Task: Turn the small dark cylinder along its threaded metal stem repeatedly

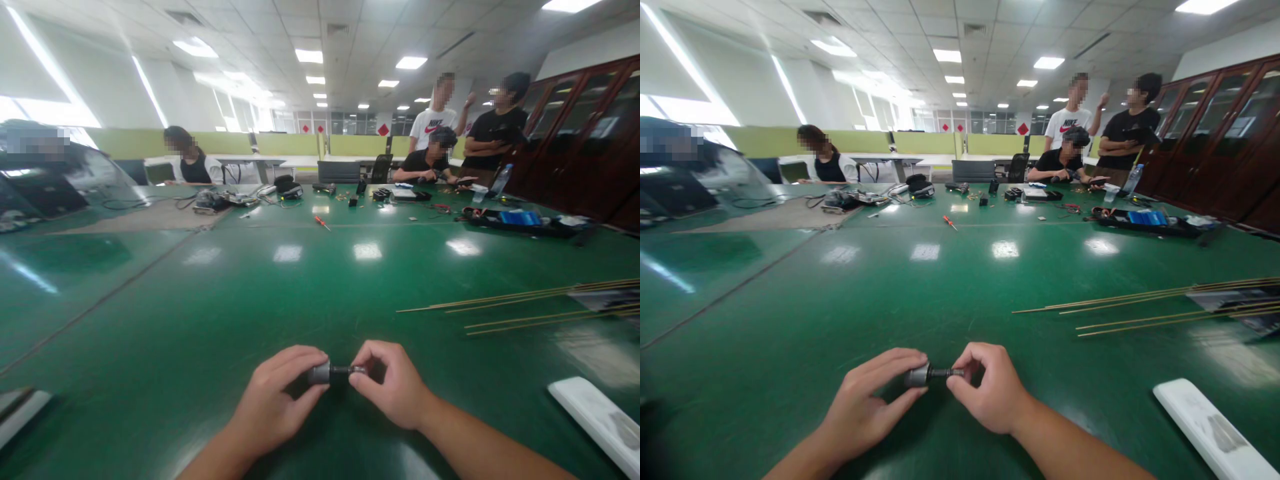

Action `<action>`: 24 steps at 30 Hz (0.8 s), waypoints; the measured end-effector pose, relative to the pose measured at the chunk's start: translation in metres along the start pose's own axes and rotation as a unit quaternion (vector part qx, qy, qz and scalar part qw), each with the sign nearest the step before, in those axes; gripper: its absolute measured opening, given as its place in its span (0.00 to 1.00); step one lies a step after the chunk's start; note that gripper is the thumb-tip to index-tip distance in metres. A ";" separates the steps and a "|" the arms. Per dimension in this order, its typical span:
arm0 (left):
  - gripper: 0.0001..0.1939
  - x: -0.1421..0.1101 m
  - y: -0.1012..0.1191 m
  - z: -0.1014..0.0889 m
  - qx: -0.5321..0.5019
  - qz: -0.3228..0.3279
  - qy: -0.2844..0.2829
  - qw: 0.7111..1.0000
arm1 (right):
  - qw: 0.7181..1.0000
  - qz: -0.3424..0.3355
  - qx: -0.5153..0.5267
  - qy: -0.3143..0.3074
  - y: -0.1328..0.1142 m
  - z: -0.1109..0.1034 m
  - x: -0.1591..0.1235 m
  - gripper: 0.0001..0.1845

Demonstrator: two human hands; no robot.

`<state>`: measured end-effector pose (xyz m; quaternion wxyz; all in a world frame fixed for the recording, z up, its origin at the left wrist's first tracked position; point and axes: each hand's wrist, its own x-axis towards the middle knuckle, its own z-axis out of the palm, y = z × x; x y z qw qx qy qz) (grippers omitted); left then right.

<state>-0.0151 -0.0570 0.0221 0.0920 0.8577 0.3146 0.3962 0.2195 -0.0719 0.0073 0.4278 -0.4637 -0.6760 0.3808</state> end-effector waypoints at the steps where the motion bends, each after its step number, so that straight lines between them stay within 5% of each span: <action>1: 0.14 0.000 0.000 0.000 0.001 0.000 0.001 1.000 | 1.000 -0.001 -0.001 0.000 0.000 0.000 0.000 0.04; 24: 0.14 0.001 -0.002 -0.004 0.007 -0.003 0.008 1.000 | 1.000 -0.016 0.003 0.010 0.000 -0.002 0.000 0.04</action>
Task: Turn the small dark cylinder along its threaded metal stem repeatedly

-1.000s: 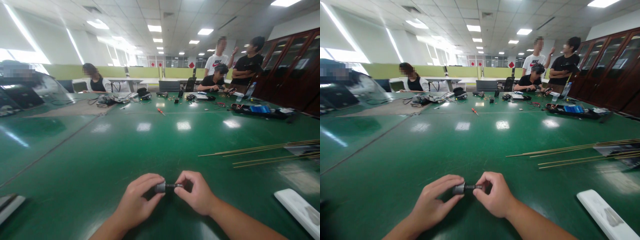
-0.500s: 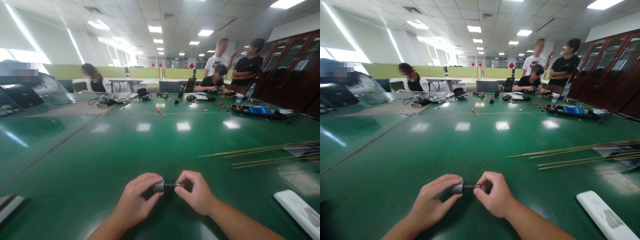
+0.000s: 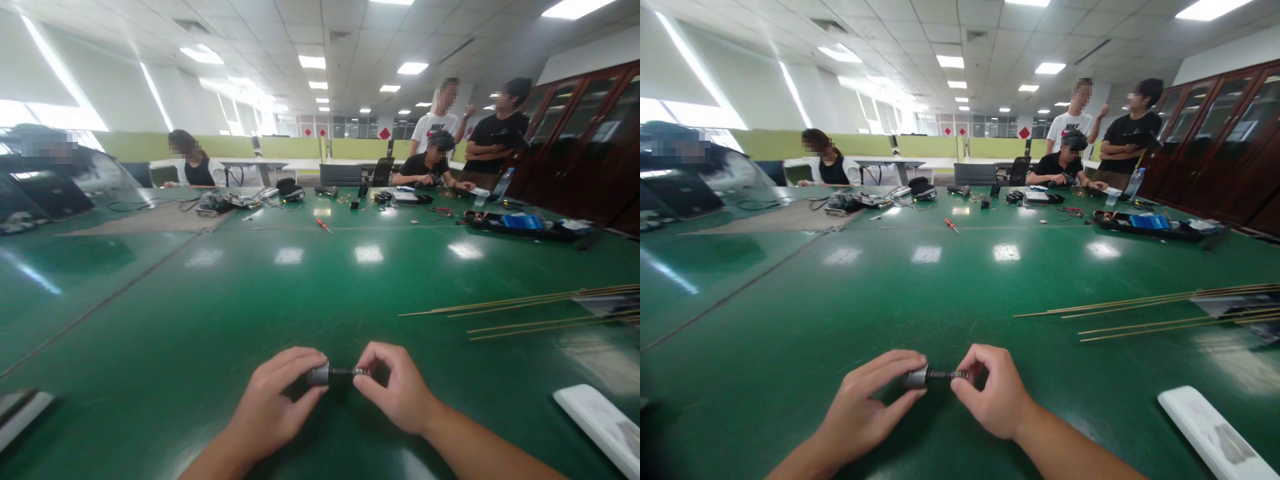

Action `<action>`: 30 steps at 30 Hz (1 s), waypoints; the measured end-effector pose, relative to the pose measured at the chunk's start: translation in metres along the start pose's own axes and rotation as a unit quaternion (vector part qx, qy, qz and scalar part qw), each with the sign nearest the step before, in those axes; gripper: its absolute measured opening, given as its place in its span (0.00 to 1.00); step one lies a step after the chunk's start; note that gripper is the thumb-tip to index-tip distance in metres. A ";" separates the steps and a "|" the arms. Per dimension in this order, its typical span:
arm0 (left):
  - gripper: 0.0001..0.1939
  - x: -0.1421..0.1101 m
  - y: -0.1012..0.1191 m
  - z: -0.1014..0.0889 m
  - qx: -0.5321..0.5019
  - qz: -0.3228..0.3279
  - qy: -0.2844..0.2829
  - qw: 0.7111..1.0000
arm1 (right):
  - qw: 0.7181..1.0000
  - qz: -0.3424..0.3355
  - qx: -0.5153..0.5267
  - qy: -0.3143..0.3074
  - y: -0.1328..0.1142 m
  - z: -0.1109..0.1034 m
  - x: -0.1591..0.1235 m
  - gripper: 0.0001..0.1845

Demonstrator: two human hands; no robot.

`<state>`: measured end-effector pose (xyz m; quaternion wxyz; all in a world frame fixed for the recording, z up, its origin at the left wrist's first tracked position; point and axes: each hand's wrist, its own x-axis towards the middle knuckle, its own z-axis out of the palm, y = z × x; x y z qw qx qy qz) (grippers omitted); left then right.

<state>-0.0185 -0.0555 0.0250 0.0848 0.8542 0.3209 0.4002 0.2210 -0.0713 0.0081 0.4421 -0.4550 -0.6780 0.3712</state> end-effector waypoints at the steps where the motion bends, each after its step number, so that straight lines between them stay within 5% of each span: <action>1: 0.14 0.000 0.000 0.000 0.002 0.000 0.000 1.000 | 1.000 -0.002 0.001 0.000 0.000 0.000 0.000 0.04; 30: 0.14 0.000 -0.002 0.000 -0.002 0.000 -0.002 1.000 | 1.000 -0.017 0.007 0.001 0.001 -0.001 0.000 0.03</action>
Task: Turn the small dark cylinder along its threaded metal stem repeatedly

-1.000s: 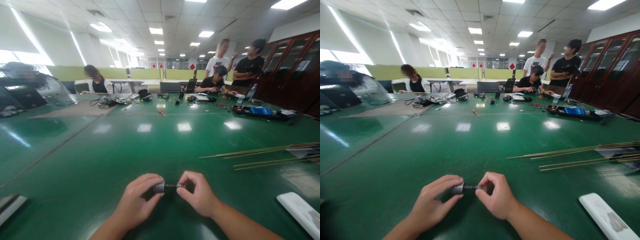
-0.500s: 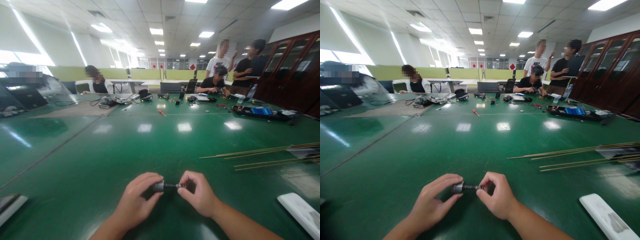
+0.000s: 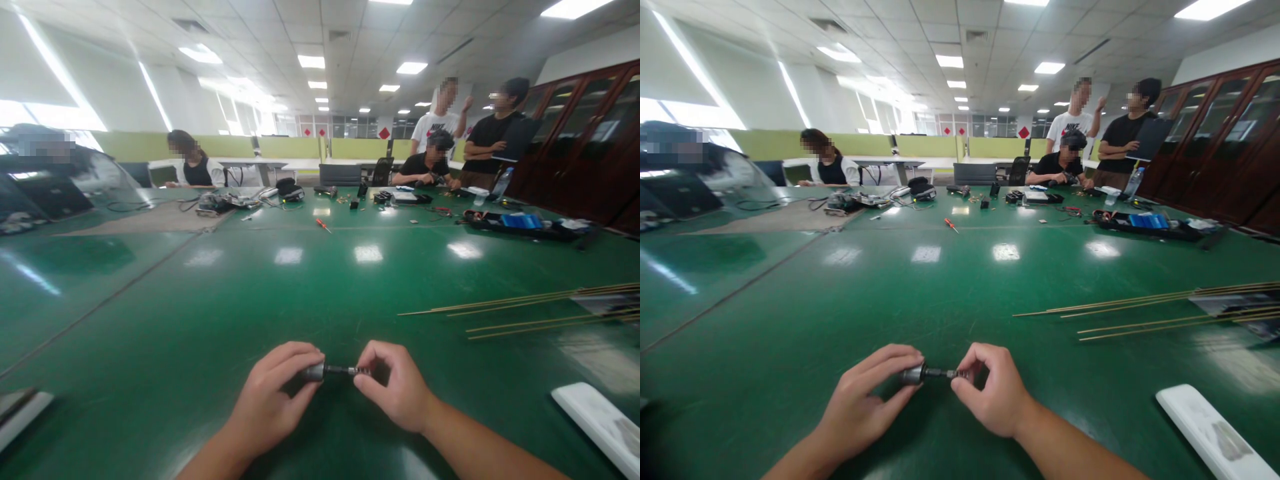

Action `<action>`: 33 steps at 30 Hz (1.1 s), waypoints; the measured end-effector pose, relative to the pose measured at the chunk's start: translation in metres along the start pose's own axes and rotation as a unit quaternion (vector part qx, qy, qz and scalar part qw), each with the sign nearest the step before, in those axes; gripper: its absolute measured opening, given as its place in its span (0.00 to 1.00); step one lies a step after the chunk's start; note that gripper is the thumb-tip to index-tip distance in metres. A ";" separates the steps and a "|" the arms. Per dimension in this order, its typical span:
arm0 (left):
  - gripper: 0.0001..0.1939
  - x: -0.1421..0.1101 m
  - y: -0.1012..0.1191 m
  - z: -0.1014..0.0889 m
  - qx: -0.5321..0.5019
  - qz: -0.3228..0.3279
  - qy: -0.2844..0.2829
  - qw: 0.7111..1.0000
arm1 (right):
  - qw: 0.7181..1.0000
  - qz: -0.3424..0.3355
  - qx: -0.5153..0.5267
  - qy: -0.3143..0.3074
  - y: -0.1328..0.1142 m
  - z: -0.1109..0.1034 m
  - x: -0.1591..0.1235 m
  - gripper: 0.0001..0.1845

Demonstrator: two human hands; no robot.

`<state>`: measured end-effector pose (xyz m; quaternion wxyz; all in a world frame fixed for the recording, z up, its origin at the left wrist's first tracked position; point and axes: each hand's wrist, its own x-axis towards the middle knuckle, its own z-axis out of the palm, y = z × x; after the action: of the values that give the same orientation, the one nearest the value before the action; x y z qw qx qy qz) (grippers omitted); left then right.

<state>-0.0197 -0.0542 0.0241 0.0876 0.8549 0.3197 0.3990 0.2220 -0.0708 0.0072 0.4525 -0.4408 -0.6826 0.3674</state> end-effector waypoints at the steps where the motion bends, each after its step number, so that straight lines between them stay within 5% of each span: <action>1: 0.14 0.000 0.000 0.000 0.001 0.001 0.001 1.000 | 1.000 0.000 0.004 0.001 0.001 0.000 0.000 0.04; 28: 0.13 0.002 -0.003 -0.004 0.030 0.003 0.018 0.999 | 1.000 0.009 0.026 0.010 0.004 -0.001 0.001 0.05; 33: 0.13 0.000 -0.018 -0.006 0.051 -0.133 0.098 0.985 | 0.999 0.036 0.040 0.000 0.005 0.002 0.003 0.06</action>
<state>-0.0329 -0.0403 0.0213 0.0640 0.7649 0.4574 0.4490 0.2211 -0.0670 0.0032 0.4567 -0.4467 -0.6506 0.4105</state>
